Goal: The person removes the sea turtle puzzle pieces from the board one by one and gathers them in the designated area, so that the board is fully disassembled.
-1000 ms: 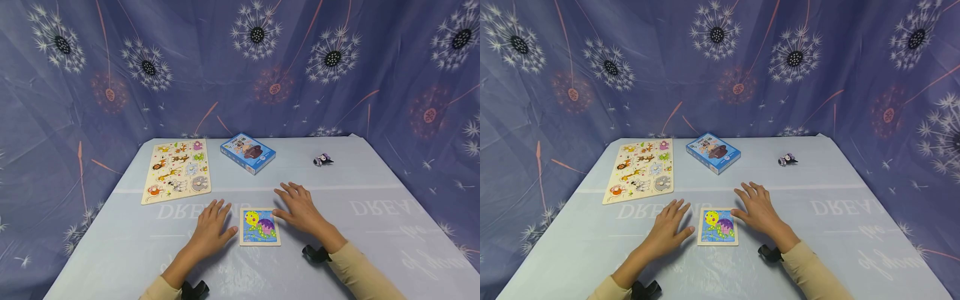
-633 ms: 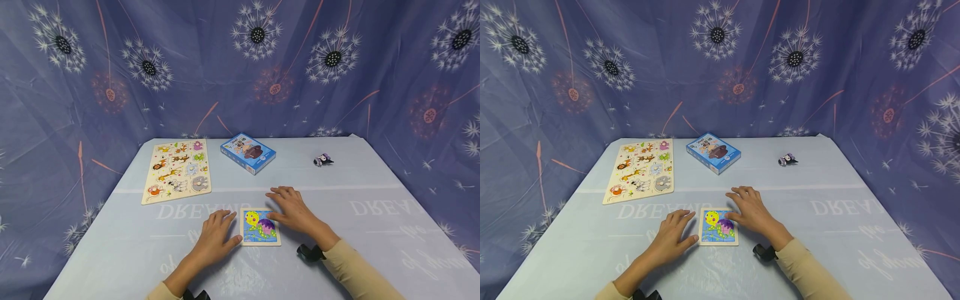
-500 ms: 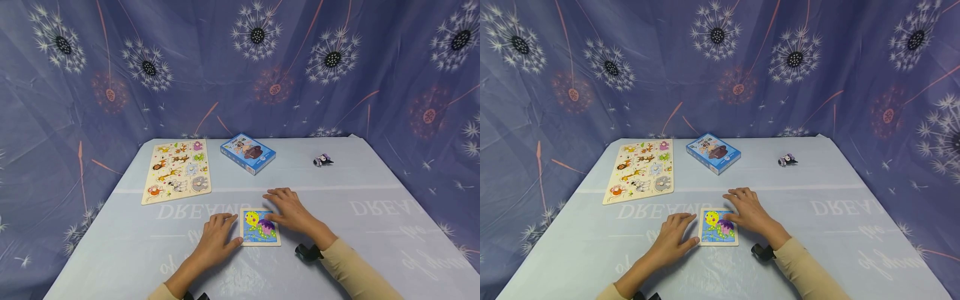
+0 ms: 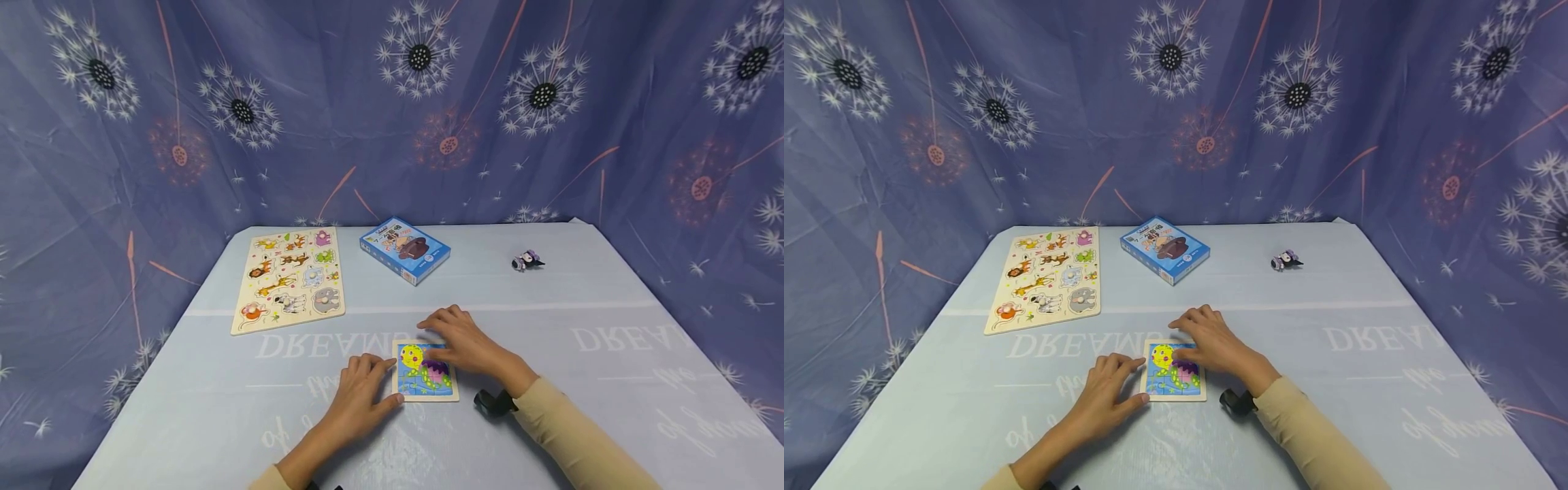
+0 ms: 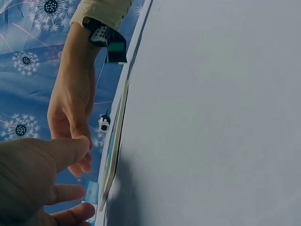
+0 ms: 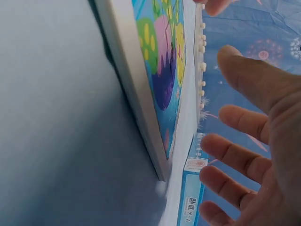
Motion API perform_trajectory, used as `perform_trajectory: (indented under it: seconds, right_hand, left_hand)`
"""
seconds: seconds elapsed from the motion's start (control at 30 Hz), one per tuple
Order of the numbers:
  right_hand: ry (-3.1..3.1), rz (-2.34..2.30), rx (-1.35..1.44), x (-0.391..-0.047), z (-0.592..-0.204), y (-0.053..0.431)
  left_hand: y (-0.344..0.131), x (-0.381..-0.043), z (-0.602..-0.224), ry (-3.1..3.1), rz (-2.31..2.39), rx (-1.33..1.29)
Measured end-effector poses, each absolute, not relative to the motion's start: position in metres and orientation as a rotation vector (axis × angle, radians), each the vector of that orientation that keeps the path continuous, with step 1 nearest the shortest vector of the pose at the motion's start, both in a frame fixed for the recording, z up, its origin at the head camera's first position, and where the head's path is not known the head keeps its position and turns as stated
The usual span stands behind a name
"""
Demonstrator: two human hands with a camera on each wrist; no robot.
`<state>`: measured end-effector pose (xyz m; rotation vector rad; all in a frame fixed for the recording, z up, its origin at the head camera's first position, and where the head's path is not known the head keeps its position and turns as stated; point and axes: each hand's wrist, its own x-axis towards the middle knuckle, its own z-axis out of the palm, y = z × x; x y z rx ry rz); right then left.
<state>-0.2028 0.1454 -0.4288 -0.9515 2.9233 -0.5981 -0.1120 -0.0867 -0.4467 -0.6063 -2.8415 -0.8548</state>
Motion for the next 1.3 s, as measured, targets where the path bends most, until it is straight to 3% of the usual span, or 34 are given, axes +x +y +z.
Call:
perform_trajectory:
  seconds: [0.77, 1.3]
  right_hand:
    - [2.754, -0.492, -1.224, -0.222, -0.43, 0.131]
    - [2.697, -0.423, -1.221, -0.229, -0.428, 0.12]
  left_hand:
    - [-0.077, -0.114, -0.457, -2.773, -0.909, -0.535]
    - [-0.075, -0.117, -0.461, -2.776, -0.875, -0.554]
